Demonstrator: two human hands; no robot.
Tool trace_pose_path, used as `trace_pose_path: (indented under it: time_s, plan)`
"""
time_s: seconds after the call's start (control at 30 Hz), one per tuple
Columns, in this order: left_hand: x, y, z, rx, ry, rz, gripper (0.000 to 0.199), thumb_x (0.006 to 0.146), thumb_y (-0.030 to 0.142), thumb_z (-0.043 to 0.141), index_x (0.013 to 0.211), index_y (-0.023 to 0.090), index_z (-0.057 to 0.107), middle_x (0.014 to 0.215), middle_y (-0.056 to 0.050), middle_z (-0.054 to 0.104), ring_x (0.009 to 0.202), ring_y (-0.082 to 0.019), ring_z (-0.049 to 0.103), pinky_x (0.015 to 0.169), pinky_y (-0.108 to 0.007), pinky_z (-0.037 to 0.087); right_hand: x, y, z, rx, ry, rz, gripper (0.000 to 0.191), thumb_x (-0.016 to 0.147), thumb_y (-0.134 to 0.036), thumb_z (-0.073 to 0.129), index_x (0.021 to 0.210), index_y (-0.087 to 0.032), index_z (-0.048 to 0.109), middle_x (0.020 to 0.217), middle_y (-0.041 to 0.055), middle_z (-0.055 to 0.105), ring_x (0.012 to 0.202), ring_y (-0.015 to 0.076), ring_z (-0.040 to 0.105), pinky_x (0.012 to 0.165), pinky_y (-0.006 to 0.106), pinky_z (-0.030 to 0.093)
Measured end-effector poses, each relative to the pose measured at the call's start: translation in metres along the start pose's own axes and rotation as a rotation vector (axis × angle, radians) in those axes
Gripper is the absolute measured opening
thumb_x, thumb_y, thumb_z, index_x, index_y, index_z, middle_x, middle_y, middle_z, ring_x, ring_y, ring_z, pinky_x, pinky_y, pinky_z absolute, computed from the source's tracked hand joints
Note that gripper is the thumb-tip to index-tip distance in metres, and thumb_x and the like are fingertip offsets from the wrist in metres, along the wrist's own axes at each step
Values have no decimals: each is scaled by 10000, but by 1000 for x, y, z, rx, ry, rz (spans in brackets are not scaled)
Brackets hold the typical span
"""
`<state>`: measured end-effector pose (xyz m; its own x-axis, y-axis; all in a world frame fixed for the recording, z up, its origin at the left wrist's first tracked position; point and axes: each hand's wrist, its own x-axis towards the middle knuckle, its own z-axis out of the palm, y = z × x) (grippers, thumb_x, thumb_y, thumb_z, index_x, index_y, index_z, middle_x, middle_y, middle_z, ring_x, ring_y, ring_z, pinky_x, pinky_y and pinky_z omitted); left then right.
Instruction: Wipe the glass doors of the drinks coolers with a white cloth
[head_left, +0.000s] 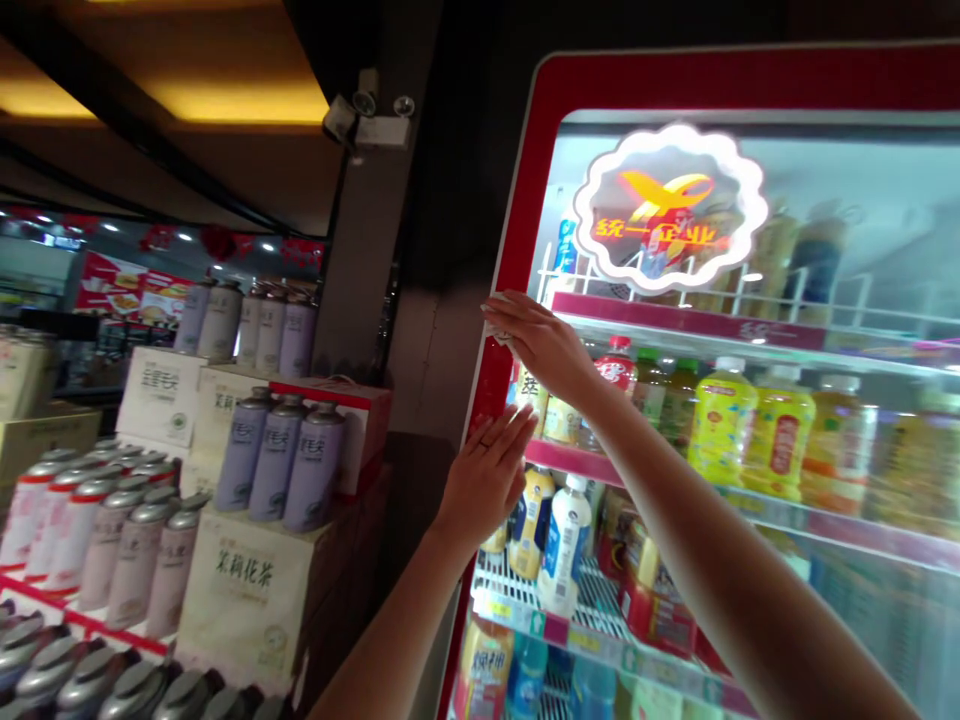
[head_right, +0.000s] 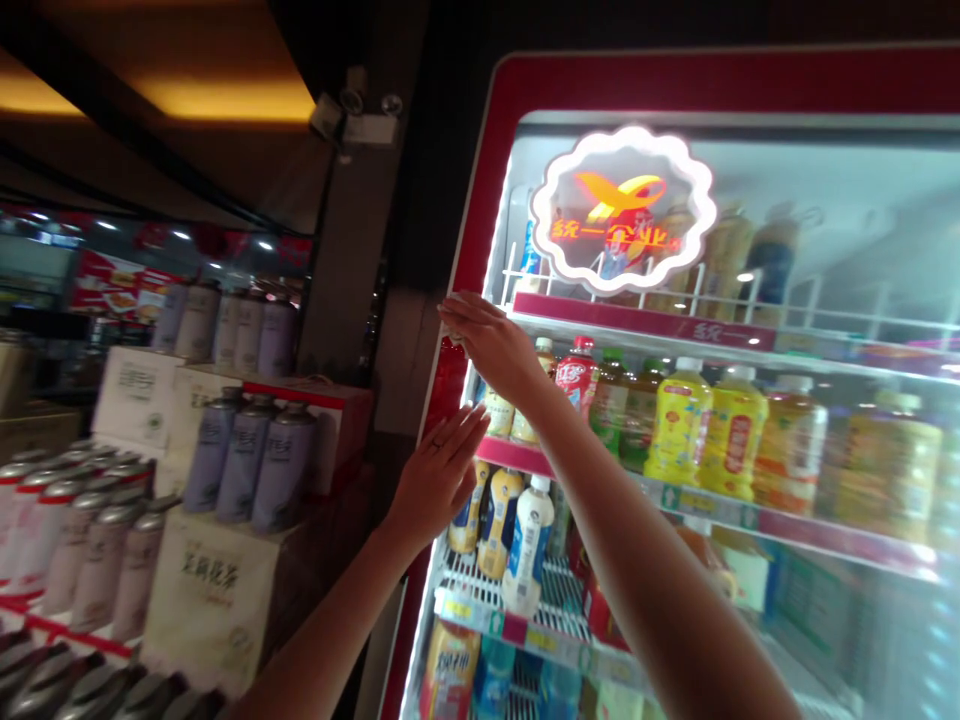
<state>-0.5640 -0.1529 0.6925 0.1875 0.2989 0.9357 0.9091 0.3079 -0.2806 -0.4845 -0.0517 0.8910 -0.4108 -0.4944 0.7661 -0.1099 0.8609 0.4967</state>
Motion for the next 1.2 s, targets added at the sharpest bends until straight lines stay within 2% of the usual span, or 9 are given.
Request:
trace_pose_path:
  time_s: [0.1,0.2,0.3,0.53,0.63,0.73,0.87,1.0,1.2]
  plan:
    - [-9,4,1,-32,85,-175,828,1016,83,435,1766,183,99,1775,-102,391,1679,-220,286,1346,-457,391,-4,-7,5,24,-50,-43,543,1026,-39,488,1495,-231,683,1580,26,645,1558,236,516,1343,474,420]
    - [-9,7,1,-65,169,-381,850,1050,110,417,1771,222,-20,1811,-137,288,1689,-278,243,1345,-534,386,-20,-7,0,46,-70,-51,525,1043,-67,505,1483,-284,692,1568,5,655,1541,234,537,1312,499,466]
    - [-4,13,-2,-101,191,-467,846,1072,128,404,1767,240,-64,1826,-144,240,1688,-287,241,1352,-543,375,-30,-3,-3,49,-22,-17,556,1032,-71,527,1501,-332,673,1575,-14,647,1539,255,541,1295,552,486]
    - [-4,32,2,-146,196,-393,885,1040,66,383,1763,275,-81,1817,-96,292,1681,-253,279,1354,-538,396,-17,-13,12,91,25,4,581,1018,-50,479,1497,-308,683,1561,-21,658,1556,260,519,1320,536,464]
    - [-10,33,8,-122,158,-385,890,1027,56,399,1765,240,-64,1810,-118,308,1684,-265,271,1354,-553,396,-25,-21,12,108,-17,-13,560,1017,-46,476,1467,-280,712,1535,-7,682,1541,265,539,1329,527,456]
    - [-12,32,9,-103,139,-392,888,1021,44,392,1766,228,-55,1808,-119,309,1687,-260,262,1364,-549,376,-40,-21,5,116,-30,9,588,1009,-37,484,1451,-346,719,1526,-53,684,1527,266,556,1305,545,492]
    - [-11,32,8,-99,145,-393,885,1028,48,395,1766,231,-57,1808,-121,309,1687,-262,260,1358,-542,387,-47,-7,-4,79,68,79,631,1004,-29,491,1487,-387,681,1539,-76,672,1544,273,534,1299,572,501]
    - [-11,32,8,-116,158,-394,909,1019,39,407,1768,271,-51,1809,-106,308,1677,-263,290,1344,-543,415,-34,-1,-1,32,147,117,690,989,0,453,1527,-389,645,1558,-78,657,1559,276,515,1315,579,483]
    - [-12,31,9,-142,182,-381,925,1010,30,416,1767,283,-50,1814,-94,294,1677,-270,287,1340,-554,420,-47,-23,13,55,48,49,664,1001,-14,461,1526,-373,653,1547,-56,669,1545,271,533,1307,546,501]
